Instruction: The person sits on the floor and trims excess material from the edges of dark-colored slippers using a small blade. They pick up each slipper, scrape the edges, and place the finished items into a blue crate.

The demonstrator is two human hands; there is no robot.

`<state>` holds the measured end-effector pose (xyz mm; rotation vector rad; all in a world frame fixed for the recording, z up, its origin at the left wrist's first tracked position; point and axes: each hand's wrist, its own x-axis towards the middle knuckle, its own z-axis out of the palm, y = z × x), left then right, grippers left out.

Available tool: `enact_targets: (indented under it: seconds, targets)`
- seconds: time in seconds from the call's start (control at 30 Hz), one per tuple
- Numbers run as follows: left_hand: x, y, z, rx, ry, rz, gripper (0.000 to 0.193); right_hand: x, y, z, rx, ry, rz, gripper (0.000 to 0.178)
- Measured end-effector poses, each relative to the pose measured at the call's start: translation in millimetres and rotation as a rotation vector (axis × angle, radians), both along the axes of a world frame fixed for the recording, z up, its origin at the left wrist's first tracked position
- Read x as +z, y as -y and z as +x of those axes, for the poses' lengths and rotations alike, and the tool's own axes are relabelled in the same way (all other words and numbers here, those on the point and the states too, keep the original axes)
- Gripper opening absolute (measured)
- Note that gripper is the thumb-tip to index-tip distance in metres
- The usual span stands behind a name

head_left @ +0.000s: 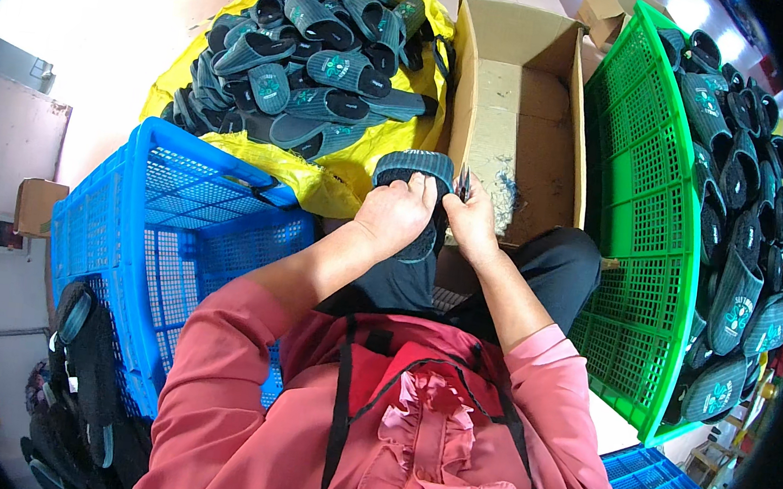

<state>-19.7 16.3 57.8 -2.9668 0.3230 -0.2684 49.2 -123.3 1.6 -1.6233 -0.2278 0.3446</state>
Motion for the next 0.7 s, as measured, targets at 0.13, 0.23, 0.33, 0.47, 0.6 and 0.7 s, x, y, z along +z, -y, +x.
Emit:
enact_targets:
  seconds: [0.13, 0.23, 0.33, 0.47, 0.6, 0.7]
  targets:
    - [-0.3, -2.6, 17.6, 0.008, -0.040, -0.048, 0.016, 4.6, -6.0, 0.5, -0.012, -0.021, 0.008, 0.007]
    - [-5.0, -5.5, 27.9, 0.019, -0.057, -0.046, 0.015, 7.0, -9.7, -0.5, -0.029, -0.023, -0.041, 0.016]
    - [-4.1, -4.1, 30.8, 0.011, -0.083, -0.108, 0.016, 6.5, -10.6, 0.7, -0.049, -0.069, 0.022, 0.019]
    - [1.0, -1.5, 16.6, -0.049, -0.019, -0.141, 0.016, 2.6, -5.2, -6.8, -0.058, -0.133, 0.113, 0.017]
    - [-1.0, -5.7, -0.5, -0.115, 0.172, -0.248, 0.027, -16.7, -0.3, -16.4, -0.107, -0.115, 0.092, 0.014]
    - [-9.4, -7.3, -9.8, -0.118, 0.245, -0.262, 0.039, -5.5, -0.3, -18.8, -0.142, -0.022, 0.057, 0.018]
